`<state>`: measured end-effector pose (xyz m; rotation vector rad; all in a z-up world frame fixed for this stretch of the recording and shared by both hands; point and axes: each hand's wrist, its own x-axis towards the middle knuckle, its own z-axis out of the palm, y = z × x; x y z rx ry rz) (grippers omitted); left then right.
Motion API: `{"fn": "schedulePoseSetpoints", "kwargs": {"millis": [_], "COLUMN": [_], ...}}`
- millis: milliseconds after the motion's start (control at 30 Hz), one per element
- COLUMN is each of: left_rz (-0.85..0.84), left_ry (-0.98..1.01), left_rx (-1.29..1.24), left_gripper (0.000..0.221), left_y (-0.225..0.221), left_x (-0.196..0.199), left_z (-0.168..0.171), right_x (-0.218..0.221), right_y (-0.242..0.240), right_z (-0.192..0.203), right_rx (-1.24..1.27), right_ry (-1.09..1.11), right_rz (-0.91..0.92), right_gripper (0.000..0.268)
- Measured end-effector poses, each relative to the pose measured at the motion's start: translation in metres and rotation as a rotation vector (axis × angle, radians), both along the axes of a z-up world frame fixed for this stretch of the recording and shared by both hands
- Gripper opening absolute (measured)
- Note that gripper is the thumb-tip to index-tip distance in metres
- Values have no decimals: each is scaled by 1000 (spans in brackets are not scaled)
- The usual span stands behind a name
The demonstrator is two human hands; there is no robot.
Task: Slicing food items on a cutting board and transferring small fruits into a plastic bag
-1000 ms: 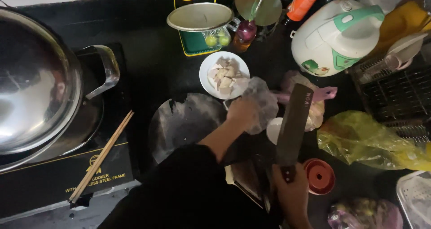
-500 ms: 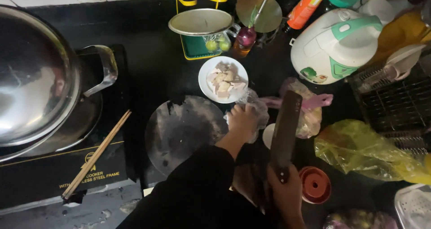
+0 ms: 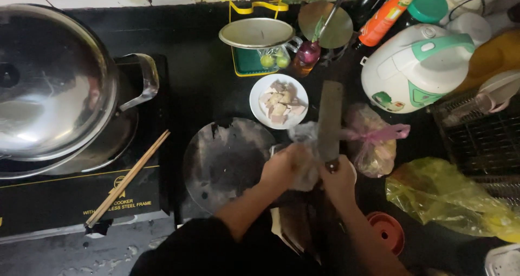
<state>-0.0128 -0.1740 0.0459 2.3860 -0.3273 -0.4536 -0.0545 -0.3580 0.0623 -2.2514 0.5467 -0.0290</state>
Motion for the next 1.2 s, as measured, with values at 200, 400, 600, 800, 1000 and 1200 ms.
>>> {"fn": "schedulePoseSetpoints", "kwargs": {"millis": [200,400,600,800,1000,1200], "left_rz": [609,816,945,828,442,228], "left_ry": [-35,289,308,288,-417,-629], "left_rx": [-869,-1340,-987,-372,88,290], "left_gripper": [54,71,61,76,64,22], "left_y": [55,121,145,158,167,141], "left_x": [-32,-45,-58,-67,-77,-60], "left_z": [55,32,-13,-21,-33,-46], "right_x": [43,127,93,-29,-104,-123], "right_y": [-11,-68,-51,46,85,84], "right_z": [11,43,98,62,5,-7], "right_rx": [-110,-402,-555,-99,73,72], "right_ry": [-243,-538,-675,-55,449,343], "right_rz": [34,-73,189,165,152,227], "right_gripper": [30,26,55,20,53,44]}}
